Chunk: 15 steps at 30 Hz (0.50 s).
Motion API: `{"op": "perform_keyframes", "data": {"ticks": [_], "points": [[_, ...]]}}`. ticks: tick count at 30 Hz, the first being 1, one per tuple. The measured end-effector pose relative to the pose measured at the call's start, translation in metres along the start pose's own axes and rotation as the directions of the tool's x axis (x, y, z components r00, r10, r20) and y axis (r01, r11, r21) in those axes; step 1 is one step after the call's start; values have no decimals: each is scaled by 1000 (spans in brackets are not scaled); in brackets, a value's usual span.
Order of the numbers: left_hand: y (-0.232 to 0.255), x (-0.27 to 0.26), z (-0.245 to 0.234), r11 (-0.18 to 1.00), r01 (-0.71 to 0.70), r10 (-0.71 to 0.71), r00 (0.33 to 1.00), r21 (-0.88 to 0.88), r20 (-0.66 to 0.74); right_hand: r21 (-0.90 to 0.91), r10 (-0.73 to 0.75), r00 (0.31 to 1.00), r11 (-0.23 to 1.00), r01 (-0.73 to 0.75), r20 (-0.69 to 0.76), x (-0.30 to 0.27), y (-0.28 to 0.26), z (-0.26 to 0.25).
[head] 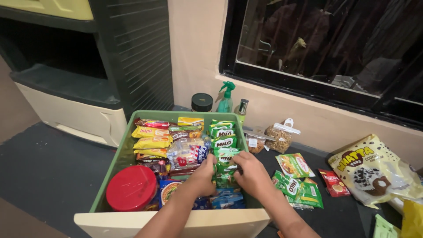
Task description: Organizing various individual snack and beverage packets into a plastic storage bin.
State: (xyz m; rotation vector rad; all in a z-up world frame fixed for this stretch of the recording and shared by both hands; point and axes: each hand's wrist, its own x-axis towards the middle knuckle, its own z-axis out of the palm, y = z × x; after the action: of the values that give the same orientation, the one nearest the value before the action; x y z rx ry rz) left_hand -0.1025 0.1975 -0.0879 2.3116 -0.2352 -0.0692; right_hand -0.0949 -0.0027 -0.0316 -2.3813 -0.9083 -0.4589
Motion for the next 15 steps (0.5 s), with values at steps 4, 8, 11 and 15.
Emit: {"op": "perform_keyframes", "data": {"ticks": [4, 8, 11, 15], "points": [[-5, 2, 0, 999, -17, 18, 1000, -45, 25, -2, -3, 1000, 1000, 3, 9, 2, -12, -7], [-7, 3, 0, 995, -32, 36, 998, -92, 45, -229, 35, 978, 973, 13, 205, 3, -16, -10], [-3, 0, -3, 991, -1, 10, 998, -133, 69, -254, 7, 971, 965, 56, 240, 3, -11, -5], [-6, 4, 4, 989, 36, -24, 996, -141, 87, -252, 25, 957, 966, 51, 289, 7, -15, -6]]}}
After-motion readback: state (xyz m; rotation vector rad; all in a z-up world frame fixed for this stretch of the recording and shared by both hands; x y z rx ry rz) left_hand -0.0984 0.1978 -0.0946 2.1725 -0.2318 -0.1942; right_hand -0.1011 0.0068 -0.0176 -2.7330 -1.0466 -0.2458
